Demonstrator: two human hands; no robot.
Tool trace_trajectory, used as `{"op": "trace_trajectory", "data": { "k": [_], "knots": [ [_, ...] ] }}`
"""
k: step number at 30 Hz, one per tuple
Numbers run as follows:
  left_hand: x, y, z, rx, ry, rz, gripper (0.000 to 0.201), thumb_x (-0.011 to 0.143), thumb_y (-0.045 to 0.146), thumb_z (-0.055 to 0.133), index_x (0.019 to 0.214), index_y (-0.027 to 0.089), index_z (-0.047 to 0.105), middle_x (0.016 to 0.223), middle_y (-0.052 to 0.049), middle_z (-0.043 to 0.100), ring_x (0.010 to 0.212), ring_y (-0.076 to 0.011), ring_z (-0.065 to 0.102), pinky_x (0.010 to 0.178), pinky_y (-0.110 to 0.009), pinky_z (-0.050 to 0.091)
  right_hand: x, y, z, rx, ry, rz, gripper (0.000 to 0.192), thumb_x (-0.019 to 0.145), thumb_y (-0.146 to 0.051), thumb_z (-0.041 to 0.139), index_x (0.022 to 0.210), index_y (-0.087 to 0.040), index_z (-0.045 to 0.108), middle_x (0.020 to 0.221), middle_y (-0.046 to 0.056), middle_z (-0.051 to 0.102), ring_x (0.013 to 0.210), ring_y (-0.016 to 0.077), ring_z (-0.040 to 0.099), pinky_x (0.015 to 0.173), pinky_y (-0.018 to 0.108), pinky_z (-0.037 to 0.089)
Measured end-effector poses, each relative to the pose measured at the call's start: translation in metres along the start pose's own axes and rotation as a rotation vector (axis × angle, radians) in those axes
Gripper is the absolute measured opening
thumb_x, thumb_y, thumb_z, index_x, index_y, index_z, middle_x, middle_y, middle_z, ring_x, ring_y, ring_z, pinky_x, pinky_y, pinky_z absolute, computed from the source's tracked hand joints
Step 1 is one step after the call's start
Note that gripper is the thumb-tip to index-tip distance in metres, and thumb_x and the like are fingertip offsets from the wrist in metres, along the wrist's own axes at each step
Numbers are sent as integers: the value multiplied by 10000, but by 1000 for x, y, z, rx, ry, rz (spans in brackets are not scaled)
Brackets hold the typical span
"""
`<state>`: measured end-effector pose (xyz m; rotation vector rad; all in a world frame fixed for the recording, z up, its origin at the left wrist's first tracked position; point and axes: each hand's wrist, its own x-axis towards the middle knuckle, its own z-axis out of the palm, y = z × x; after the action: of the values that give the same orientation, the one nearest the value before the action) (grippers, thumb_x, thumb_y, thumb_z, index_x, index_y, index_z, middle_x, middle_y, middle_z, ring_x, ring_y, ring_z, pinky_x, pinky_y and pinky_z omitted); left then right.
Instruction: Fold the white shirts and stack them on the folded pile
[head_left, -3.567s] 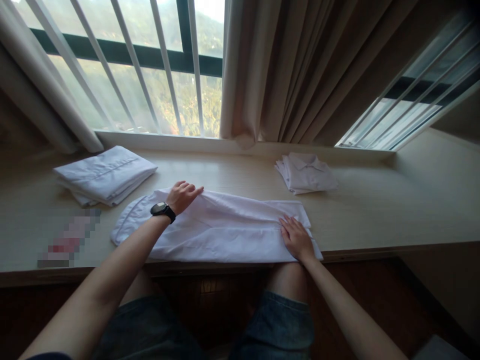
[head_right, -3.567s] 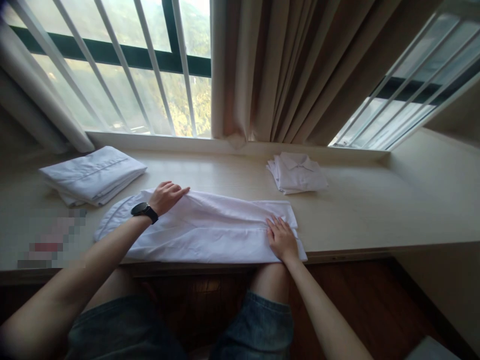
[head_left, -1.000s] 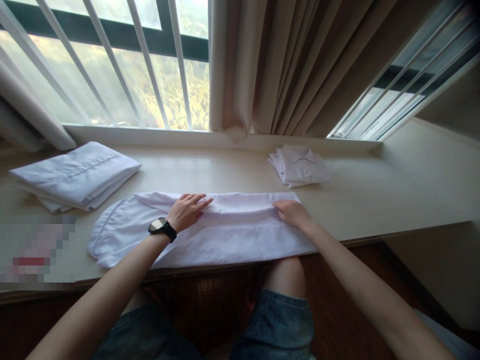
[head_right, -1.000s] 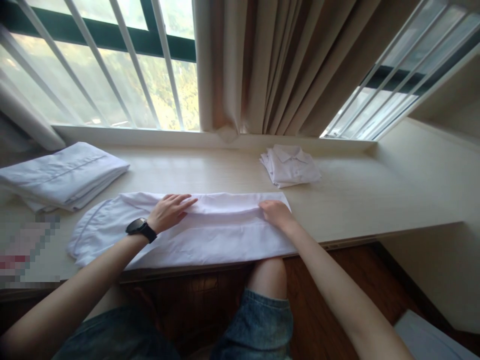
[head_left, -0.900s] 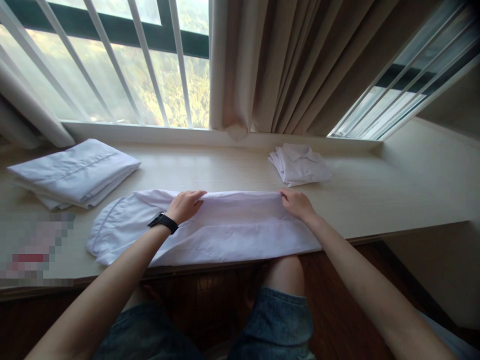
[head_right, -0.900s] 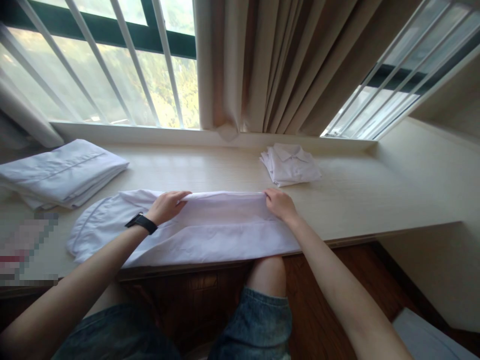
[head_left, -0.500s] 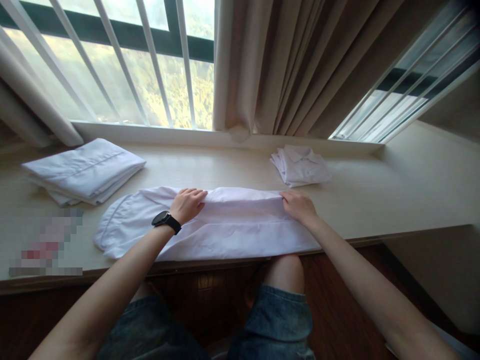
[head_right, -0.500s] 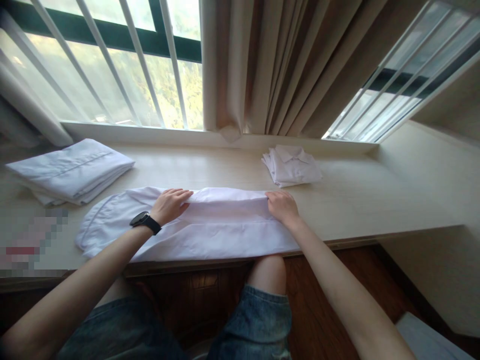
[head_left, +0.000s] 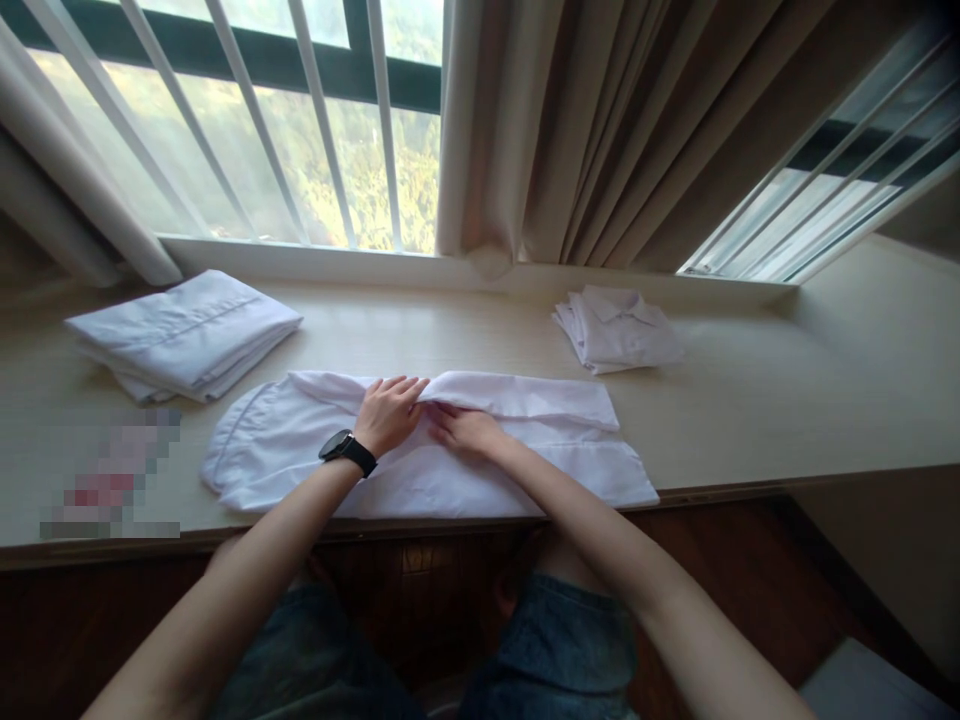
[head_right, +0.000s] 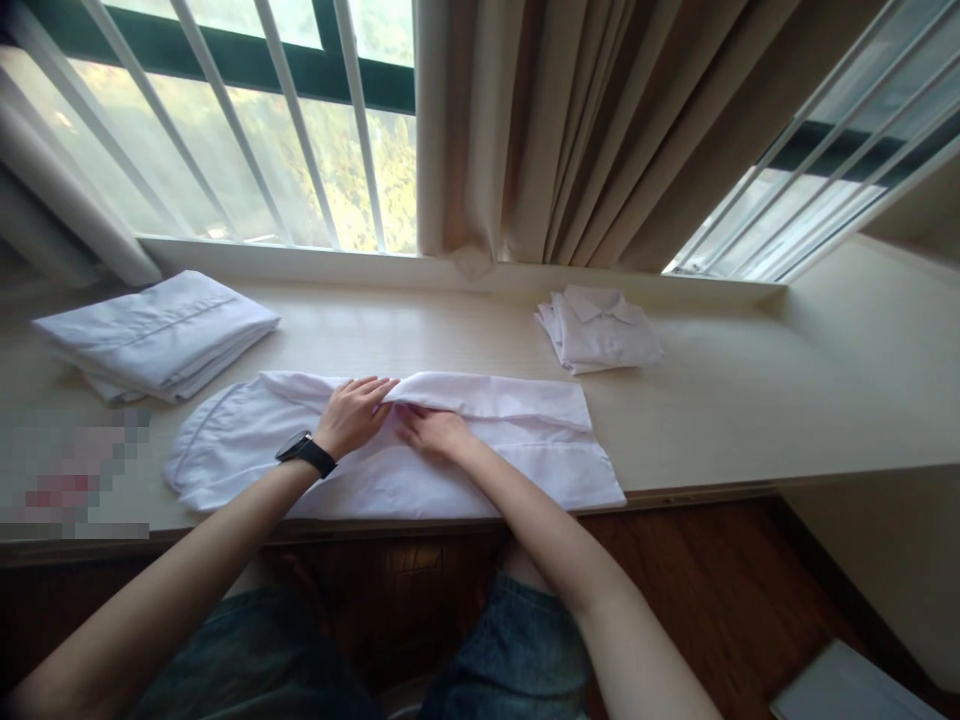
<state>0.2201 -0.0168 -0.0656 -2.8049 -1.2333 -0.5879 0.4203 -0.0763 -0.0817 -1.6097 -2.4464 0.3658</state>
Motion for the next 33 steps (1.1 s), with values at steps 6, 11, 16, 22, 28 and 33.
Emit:
{"op": "trace_trajectory", "data": {
  "k": [6, 11, 16, 22, 28, 33],
  "knots": [
    [-14, -15, 6, 21, -60, 87, 408, 1016, 346, 437, 1398, 309, 575, 1424, -96, 603, 1341, -330, 497, 1093, -620, 324, -1, 37, -7, 52, 84, 144, 477, 1053, -427, 395, 1484, -253, 501, 1504, 26, 530, 1368, 216, 512, 1171, 358, 386],
    [-15, -26, 9, 18, -76, 78, 525, 927, 525, 559, 1410, 321, 551, 1454, -88, 574, 1401, -363, 418, 1159, -693, 156, -36, 49, -6, -68, 62, 285, 473, 1060, -420, 348, 1254, -185, 710, 1243, 115, 712, 1158, 269, 671, 1072, 361, 464],
    [-12, -75, -10, 104, -118, 66, 597, 827, 402, 623, 1408, 292, 539, 1470, -87, 553, 1405, -356, 414, 1174, -638, 176, -51, 57, -7, -127, 64, 258, 491, 1071, -415, 309, 1220, -203, 726, 1255, 87, 710, 1199, 247, 648, 1115, 357, 421],
    [-22, -134, -30, 279, -193, -61, 323, 934, 254, 442, 1098, 212, 717, 1069, -136, 720, 999, -276, 656, 928, -436, 441, -55, 54, -4, -123, 64, 267, 471, 1068, -404, 316, 1218, -226, 726, 1274, 59, 704, 1198, 233, 646, 1105, 339, 423],
    [-35, -143, -25, 248, -122, -111, 341, 945, 201, 413, 1066, 196, 732, 1072, -143, 733, 1013, -286, 658, 929, -439, 437, -58, 54, -1, -153, 95, 327, 471, 1054, -448, 332, 1198, -235, 727, 1216, 74, 729, 1101, 240, 692, 985, 316, 481],
    [-32, -120, -26, 242, -78, -40, 346, 895, 209, 494, 1186, 205, 682, 1271, -118, 680, 1180, -290, 606, 1023, -449, 403, -65, 52, 4, -225, 208, 328, 418, 1013, -426, 412, 983, -189, 754, 894, 110, 766, 800, 225, 711, 774, 280, 481]
  ]
}}
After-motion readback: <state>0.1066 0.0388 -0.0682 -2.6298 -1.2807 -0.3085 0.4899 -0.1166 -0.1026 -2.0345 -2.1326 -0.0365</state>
